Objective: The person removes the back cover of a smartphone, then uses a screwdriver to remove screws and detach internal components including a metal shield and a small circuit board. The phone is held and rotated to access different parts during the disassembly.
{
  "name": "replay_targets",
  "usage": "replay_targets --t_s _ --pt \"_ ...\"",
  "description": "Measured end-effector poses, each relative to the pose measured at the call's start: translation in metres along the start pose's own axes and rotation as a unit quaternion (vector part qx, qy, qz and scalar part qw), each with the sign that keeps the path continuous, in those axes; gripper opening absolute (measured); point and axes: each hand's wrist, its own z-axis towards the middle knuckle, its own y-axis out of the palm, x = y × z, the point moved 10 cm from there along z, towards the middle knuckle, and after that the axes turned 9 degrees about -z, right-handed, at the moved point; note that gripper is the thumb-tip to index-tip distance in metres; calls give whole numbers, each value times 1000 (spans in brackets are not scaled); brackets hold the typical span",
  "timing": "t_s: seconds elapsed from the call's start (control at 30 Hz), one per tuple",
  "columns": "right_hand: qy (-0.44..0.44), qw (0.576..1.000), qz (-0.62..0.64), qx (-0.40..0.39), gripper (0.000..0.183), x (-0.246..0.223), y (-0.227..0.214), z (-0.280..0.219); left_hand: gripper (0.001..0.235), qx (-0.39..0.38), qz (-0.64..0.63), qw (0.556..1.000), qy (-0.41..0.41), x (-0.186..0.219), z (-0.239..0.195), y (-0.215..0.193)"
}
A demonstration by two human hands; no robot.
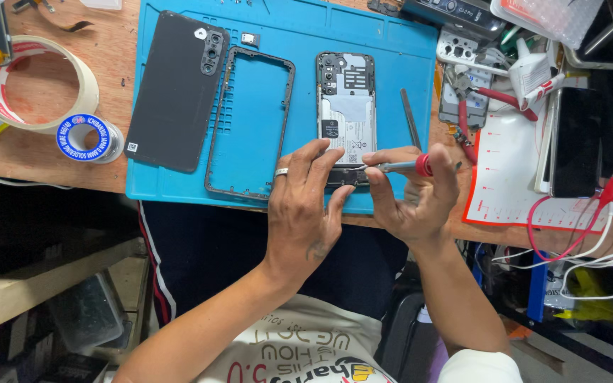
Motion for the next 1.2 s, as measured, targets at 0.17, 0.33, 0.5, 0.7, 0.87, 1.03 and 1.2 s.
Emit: replay_targets --t_s 0.17,0.33,0.5,0.7,0.87,1.03,1.2 --pt "-3 1000 10 -12 90 0 5 0 49 2 -6 1000 -5 -3 -2 0" --pt "-4 1000 5 -8 89 -2 6 0 48 1 -7 1000 -6 -3 -1 0" --pt "-15 1000 -8 -2 89 -3 5 2 49 -6 -12 1000 -5 -3 -2 -1" --pt "-16 1000 -3 3 88 -3 5 2 51 -12 -19 1000 -6 -4 -2 -2" --pt "-26 1000 -15 4 86 -5 5 2 49 -13 -20 1000 -15 -6 -2 -1" --pt "-27 999 -27 12 88 -5 3 2 49 -16 -18 1000 -14 -6 -2 0" --pt "-29 999 -31 16 89 -7 3 3 49 -17 -20 1000 -17 -6 -2 0"
